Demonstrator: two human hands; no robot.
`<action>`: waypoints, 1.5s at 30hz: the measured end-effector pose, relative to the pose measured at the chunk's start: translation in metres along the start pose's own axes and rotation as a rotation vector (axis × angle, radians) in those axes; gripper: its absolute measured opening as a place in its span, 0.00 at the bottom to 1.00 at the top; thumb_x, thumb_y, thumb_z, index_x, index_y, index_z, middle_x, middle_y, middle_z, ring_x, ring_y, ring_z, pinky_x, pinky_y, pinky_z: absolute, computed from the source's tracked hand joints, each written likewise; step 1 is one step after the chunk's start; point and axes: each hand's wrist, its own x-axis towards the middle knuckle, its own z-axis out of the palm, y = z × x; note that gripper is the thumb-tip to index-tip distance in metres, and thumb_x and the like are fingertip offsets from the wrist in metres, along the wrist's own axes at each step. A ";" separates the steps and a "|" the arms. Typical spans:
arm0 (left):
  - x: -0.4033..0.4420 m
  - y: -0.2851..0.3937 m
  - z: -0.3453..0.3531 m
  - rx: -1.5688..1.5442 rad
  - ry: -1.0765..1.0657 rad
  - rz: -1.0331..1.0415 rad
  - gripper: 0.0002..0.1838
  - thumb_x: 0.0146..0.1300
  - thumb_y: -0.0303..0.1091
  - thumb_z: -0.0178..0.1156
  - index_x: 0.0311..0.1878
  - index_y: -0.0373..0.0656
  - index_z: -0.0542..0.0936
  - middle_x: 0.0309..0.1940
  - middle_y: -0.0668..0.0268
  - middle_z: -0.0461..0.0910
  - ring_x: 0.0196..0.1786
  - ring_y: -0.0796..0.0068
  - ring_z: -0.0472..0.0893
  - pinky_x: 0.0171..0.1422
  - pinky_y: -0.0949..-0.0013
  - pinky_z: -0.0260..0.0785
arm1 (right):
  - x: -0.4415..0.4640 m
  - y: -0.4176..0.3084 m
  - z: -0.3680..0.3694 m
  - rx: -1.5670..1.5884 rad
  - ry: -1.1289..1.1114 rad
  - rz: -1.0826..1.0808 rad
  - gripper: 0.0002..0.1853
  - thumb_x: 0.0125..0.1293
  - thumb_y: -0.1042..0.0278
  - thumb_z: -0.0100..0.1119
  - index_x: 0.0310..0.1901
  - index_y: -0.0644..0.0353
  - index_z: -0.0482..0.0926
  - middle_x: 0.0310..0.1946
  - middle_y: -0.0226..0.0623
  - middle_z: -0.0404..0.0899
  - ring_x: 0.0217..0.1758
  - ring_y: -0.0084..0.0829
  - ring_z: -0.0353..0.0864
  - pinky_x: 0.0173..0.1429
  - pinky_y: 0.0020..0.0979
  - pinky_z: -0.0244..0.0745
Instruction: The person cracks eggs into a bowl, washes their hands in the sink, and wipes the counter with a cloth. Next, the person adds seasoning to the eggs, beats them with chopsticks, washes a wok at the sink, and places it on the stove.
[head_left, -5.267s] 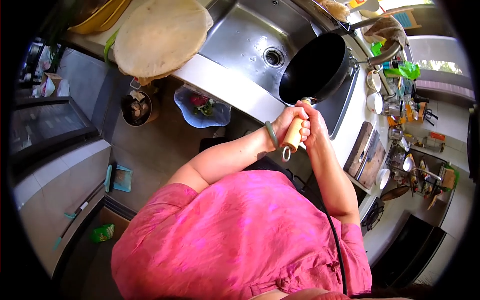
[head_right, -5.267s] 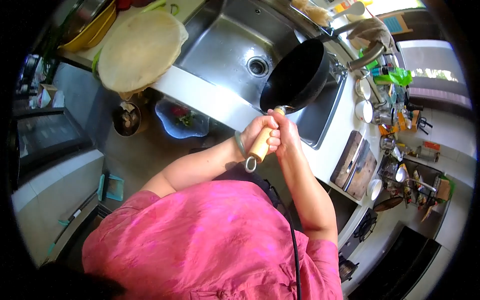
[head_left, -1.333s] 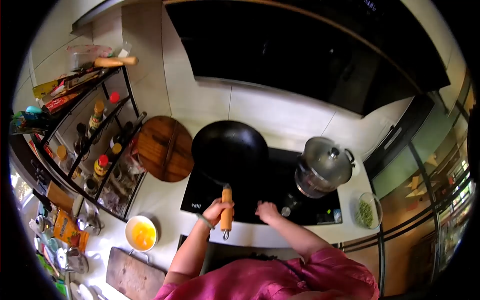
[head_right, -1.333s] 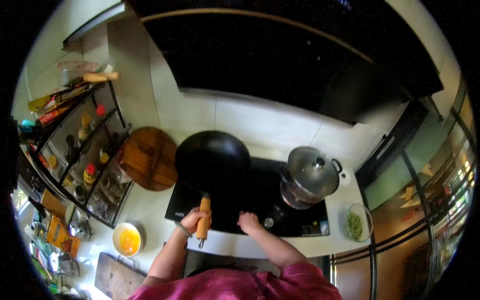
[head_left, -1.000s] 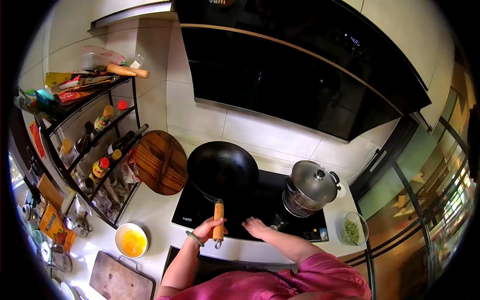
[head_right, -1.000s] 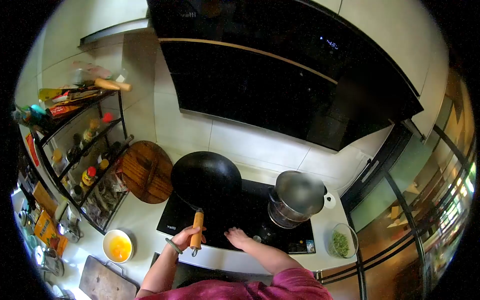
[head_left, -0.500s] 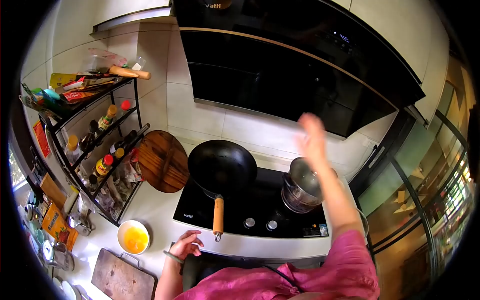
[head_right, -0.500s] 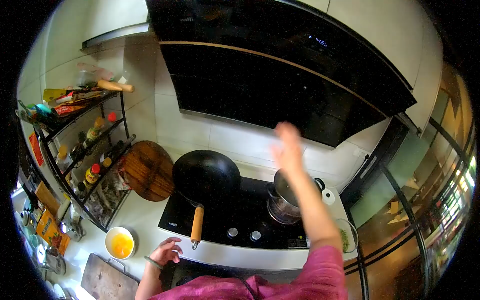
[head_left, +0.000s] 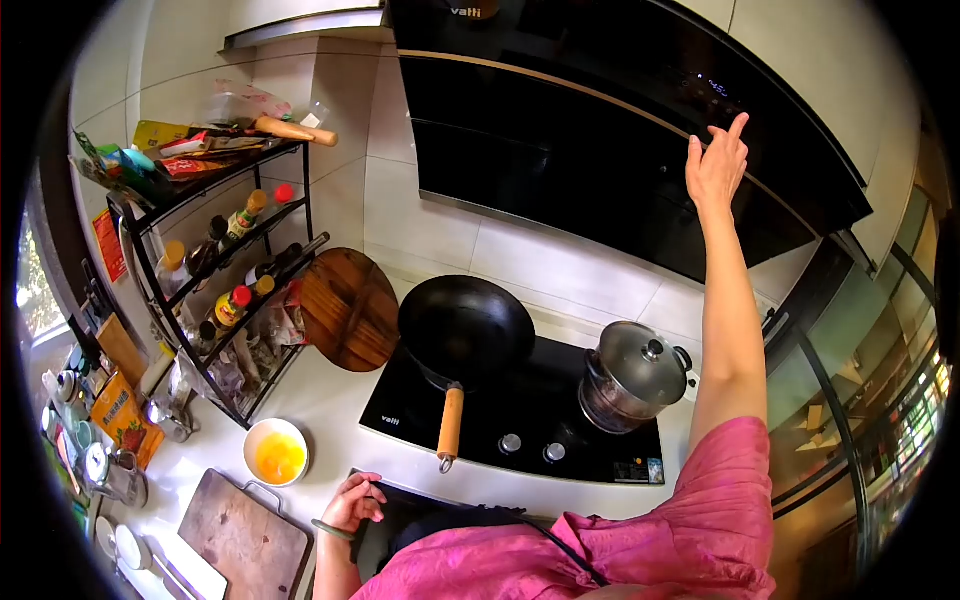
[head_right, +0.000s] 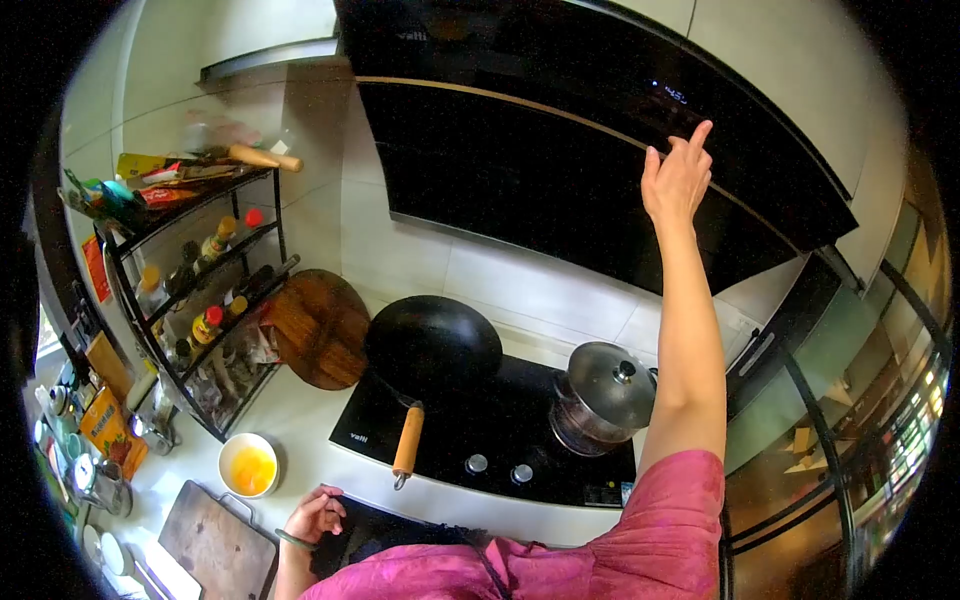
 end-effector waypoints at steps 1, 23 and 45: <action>-0.002 -0.002 -0.002 -0.002 0.004 0.003 0.16 0.64 0.35 0.49 0.51 0.35 0.67 0.29 0.55 0.77 0.22 0.65 0.78 0.27 0.69 0.73 | -0.001 0.001 0.002 0.026 0.005 0.004 0.21 0.62 0.59 0.52 0.50 0.67 0.71 0.68 0.56 0.44 0.60 0.49 0.60 0.63 0.43 0.56; -0.017 -0.012 -0.002 0.013 0.076 0.074 0.18 0.63 0.38 0.51 0.49 0.33 0.68 0.27 0.55 0.76 0.21 0.65 0.76 0.23 0.69 0.71 | -0.031 -0.032 -0.007 0.203 0.080 -0.180 0.16 0.56 0.60 0.57 0.41 0.62 0.74 0.60 0.50 0.64 0.52 0.45 0.66 0.58 0.42 0.61; -0.053 0.000 -0.083 -0.476 0.773 0.318 0.47 0.60 0.31 0.57 0.69 0.50 0.32 0.59 0.39 0.57 0.47 0.49 0.77 0.50 0.59 0.76 | -0.257 -0.257 -0.208 1.508 -1.057 -0.213 0.20 0.53 0.70 0.60 0.48 0.67 0.74 0.56 0.51 0.70 0.37 0.28 0.76 0.40 0.23 0.71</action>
